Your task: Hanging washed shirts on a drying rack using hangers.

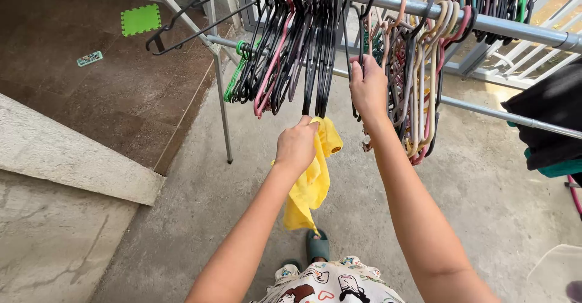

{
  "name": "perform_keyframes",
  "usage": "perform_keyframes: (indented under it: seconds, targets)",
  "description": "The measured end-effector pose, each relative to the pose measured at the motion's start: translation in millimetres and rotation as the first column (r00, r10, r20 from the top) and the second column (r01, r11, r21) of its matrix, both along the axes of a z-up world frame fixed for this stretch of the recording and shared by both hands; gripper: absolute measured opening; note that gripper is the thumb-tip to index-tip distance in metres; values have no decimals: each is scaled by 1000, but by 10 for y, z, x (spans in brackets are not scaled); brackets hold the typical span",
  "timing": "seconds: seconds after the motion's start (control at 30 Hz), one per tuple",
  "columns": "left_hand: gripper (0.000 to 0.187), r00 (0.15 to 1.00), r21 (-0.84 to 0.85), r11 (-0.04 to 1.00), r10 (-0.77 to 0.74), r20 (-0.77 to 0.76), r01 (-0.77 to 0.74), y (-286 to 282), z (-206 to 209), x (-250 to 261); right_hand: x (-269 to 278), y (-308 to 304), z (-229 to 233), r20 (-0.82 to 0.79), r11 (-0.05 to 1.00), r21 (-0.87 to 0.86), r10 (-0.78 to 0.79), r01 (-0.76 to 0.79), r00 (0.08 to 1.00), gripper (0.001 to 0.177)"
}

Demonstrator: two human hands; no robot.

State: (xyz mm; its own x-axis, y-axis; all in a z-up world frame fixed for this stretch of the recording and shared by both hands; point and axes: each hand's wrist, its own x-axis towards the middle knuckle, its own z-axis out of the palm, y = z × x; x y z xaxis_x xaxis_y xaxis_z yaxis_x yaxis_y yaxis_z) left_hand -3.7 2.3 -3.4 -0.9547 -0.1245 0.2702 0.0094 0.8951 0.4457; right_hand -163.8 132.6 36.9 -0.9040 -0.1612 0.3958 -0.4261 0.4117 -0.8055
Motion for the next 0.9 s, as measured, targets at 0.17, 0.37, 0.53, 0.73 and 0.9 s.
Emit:
perform_keyframes:
  seconds: [0.17, 0.37, 0.53, 0.73, 0.9]
  targets:
    - [37, 999, -23, 1000, 3, 32, -2, 52, -113, -138, 467, 301, 68, 13, 1000, 4, 20, -20, 1000, 18]
    - [27, 994, -182, 981, -57, 88, 73, -61, -566, -232, 1339, 1028, -163, 399, 981, 186, -25, -54, 917, 15]
    - [32, 986, -237, 958, -162, 30, 164, -66, -906, -331, 1922, 1653, -26, 318, 891, 439, -32, -117, 948, 24]
    - [44, 972, -284, 931, -210, 101, 231, 67, -912, -329, 2603, 2373, 225, 505, 939, 343, -170, -16, 846, 27]
    - [45, 967, -262, 931, -246, 69, 256, 242, -821, -265, 2994, 2585, 244, 532, 967, 252, -105, -39, 840, 24]
